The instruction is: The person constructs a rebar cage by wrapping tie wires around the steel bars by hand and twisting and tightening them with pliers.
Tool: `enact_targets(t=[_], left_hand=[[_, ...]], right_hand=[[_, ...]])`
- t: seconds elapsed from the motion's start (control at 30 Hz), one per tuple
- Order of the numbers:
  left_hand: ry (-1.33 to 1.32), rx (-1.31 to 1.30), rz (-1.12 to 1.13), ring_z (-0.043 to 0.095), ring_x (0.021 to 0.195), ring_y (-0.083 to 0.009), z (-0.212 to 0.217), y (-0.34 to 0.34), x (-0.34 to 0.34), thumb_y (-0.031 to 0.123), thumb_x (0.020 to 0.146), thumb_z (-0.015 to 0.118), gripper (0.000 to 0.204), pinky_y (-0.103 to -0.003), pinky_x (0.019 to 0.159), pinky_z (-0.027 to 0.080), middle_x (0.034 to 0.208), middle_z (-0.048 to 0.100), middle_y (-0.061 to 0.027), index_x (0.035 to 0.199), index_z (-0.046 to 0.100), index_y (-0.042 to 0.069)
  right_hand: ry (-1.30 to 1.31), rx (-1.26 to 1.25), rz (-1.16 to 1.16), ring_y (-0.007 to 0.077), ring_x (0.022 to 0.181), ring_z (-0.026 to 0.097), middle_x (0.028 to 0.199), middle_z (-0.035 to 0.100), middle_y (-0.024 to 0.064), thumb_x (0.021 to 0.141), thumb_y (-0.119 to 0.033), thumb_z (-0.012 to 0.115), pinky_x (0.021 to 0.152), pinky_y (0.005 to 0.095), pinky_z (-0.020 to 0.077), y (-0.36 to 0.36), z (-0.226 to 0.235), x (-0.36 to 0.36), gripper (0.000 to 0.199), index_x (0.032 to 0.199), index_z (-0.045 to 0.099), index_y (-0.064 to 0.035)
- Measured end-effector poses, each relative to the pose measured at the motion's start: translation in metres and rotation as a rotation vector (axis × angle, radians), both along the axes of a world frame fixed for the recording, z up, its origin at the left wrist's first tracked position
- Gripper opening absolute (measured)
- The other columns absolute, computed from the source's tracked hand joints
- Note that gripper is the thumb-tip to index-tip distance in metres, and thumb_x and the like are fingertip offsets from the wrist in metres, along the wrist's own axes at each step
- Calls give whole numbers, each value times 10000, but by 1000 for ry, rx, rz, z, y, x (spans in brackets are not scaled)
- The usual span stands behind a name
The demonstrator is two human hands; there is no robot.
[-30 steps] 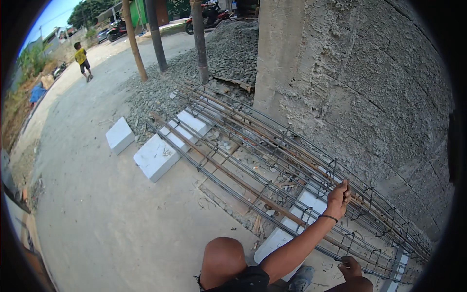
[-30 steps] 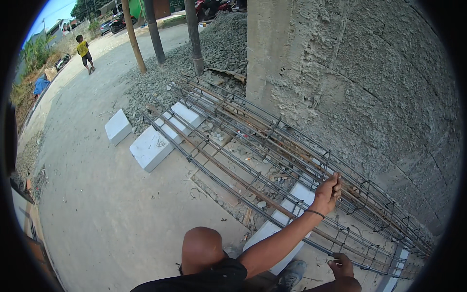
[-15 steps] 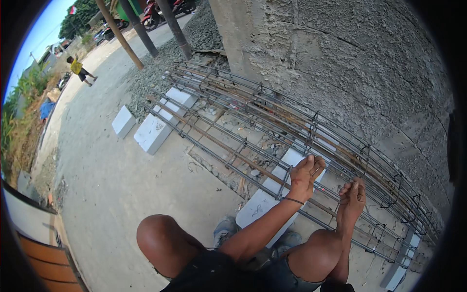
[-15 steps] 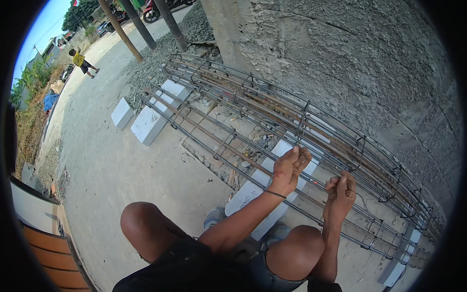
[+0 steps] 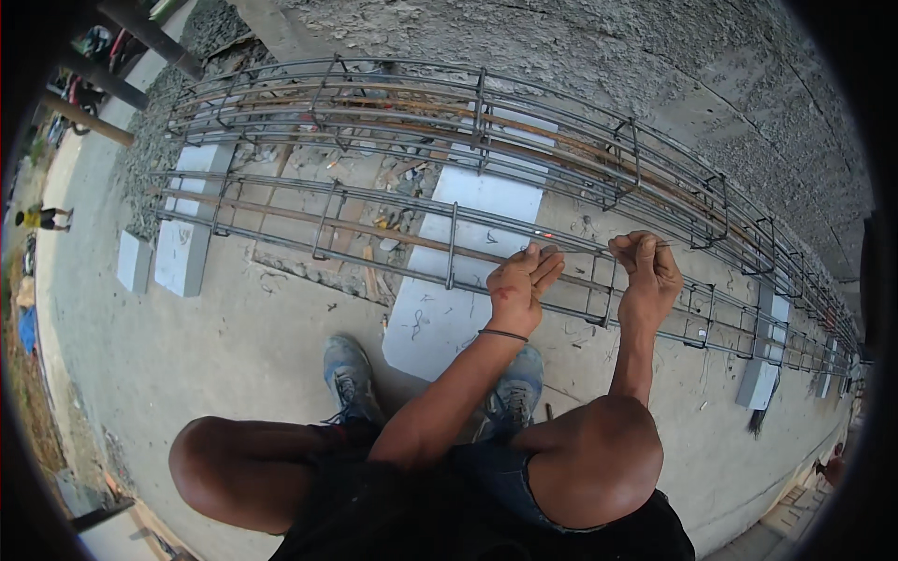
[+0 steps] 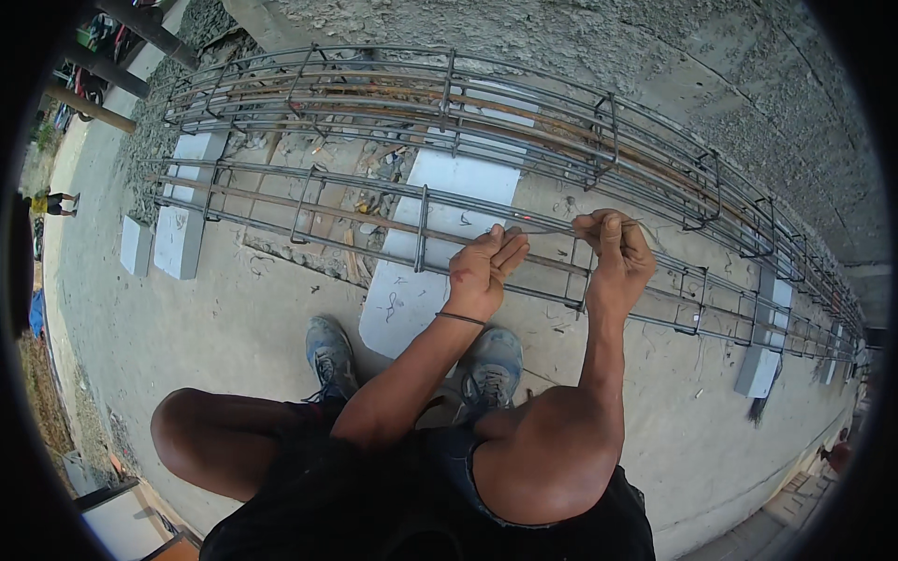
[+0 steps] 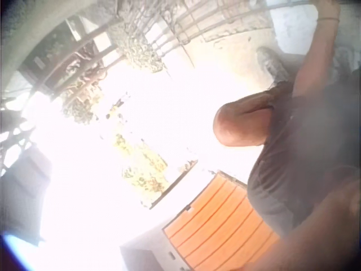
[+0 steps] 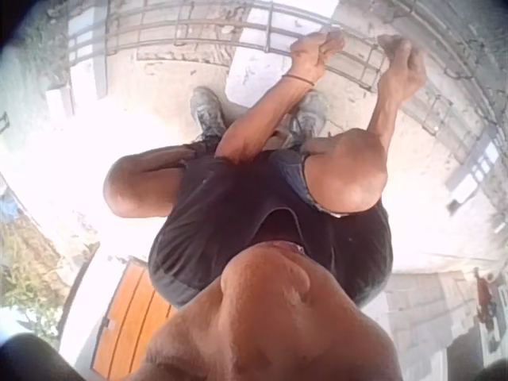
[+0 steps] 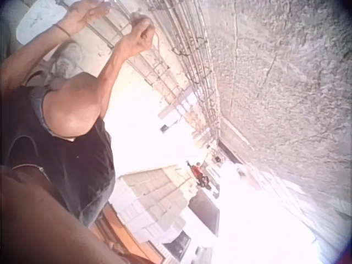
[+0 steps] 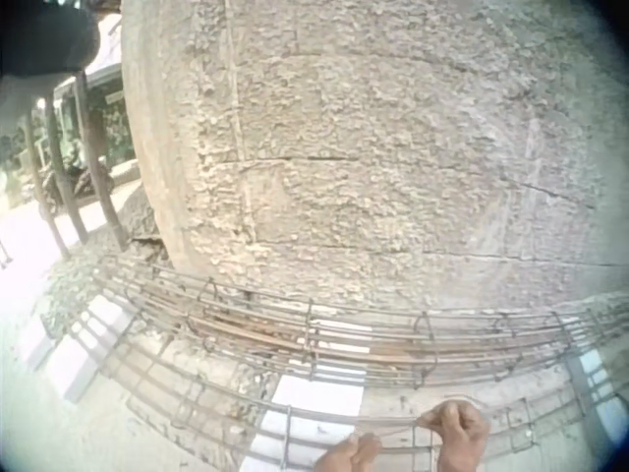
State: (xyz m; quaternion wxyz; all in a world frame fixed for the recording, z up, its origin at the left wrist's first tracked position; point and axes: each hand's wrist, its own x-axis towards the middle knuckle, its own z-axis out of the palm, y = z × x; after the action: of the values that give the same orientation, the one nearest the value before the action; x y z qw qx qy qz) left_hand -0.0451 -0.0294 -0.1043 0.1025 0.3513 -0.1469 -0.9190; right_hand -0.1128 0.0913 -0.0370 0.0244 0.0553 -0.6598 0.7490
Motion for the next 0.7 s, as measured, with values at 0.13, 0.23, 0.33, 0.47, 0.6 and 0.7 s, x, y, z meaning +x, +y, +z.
enact_targets(t=[0.13,0.23,0.33,0.47,0.6,0.7], left_hand=[[54,-194,-40,630,940,-289,13,16,6,114,894,573,180,-393,873,533,987,609,-183,992,521,-28],[35,-50,-40,635,932,-282,18,27,8,104,898,560,161,-380,887,531,961,618,-179,982,526,-29],[55,303,-16,641,917,-270,18,25,11,99,895,561,164,-357,887,528,979,617,-175,978,531,-40],[-29,111,-209,665,796,-255,35,-7,19,148,876,590,265,-318,733,553,912,646,-167,1023,534,-65],[-134,-905,60,644,677,-149,1,-86,18,128,823,641,174,-250,554,488,771,672,-114,930,650,-10],[-267,-1622,-185,662,723,-281,2,-169,31,218,745,704,236,-352,680,508,794,675,-147,827,677,-1]], right_hand=[[28,40,-90,162,744,631,754,632,93,927,-229,558,707,306,538,6,7,-1,268,903,613,32],[61,-27,-77,165,745,632,772,635,99,928,-216,553,735,315,537,-1,18,-3,265,953,601,44],[62,-88,28,165,757,628,826,645,114,931,-192,542,757,315,529,-27,30,13,269,1038,576,52],[120,-31,136,137,724,601,884,639,106,932,-180,541,651,285,511,-24,5,15,255,1043,579,47],[-51,-41,152,121,613,499,775,601,57,918,-156,565,568,281,455,-13,28,11,207,1006,617,23],[46,683,659,196,621,554,746,595,106,869,-124,611,565,346,454,-29,-6,48,136,941,657,-17]])
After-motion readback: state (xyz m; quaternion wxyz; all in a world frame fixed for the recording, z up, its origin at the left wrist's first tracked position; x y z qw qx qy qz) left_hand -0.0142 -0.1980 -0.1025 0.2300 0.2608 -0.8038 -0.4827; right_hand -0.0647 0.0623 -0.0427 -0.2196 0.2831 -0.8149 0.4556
